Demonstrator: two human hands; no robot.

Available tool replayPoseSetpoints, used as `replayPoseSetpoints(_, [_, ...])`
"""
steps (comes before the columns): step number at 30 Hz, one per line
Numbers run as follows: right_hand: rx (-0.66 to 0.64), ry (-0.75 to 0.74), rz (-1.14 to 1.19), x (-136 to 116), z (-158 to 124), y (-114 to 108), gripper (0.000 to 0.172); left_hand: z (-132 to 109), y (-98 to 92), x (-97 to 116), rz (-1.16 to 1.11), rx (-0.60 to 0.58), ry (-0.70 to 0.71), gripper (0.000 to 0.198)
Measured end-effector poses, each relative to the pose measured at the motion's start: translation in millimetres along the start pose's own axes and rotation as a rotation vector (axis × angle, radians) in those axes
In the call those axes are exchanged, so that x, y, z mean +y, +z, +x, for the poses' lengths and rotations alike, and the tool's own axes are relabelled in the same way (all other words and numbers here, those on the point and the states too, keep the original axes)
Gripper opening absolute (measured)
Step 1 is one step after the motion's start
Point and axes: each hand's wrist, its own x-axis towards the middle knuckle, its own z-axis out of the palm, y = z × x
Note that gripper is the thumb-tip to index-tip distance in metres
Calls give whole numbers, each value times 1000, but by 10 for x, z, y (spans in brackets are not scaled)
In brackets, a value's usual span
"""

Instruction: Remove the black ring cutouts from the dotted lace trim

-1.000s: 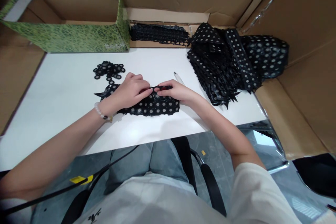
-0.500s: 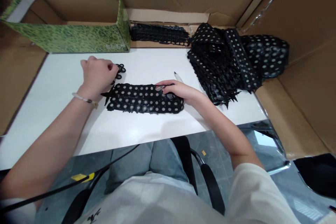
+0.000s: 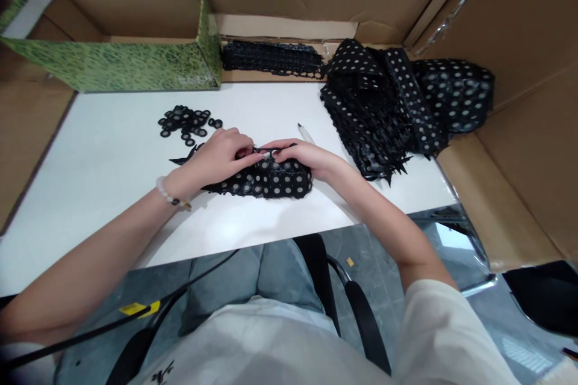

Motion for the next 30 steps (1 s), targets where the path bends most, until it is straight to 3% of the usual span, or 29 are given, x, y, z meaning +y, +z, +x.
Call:
replayPoseSetpoints(4, [-33, -1, -76, -30, -30, -17, 39, 31, -47, -120, -106, -57, 62, 41])
replayPoseSetpoints(7, [-9, -15, -142, -60, -56, -59, 39, 55, -158, -259, -214, -52, 22, 33])
replayPoseSetpoints(9, [10, -34, -177, -71, -64, -93, 38, 41, -244, -388, -227, 59, -78, 30])
replayPoseSetpoints(12, [-1, -52, -218, -83, -71, -117, 33, -32, -344, -631, -72, 288, -245, 35])
replayPoseSetpoints(16, [-19, -71, -281, -108, -94, -88, 19, -130, -342, -841, 112, 371, -423, 58])
replayPoseSetpoints(19, [-35, -74, -347, -128, -124, -53, 15, -119, -299, -746, 82, 416, -352, 62])
replayPoseSetpoints(21, [-36, -98, -405, -134, -135, -39, 19, -80, -284, -596, 7, 317, -221, 60])
replayPoseSetpoints(25, [7, -130, -449, -130, -114, -72, 25, -14, -230, -342, -80, -54, -36, 51])
replayPoseSetpoints(30, [80, -302, -700, -164, -139, -218, 23, -10, -167, -259, -183, -227, -11, 43])
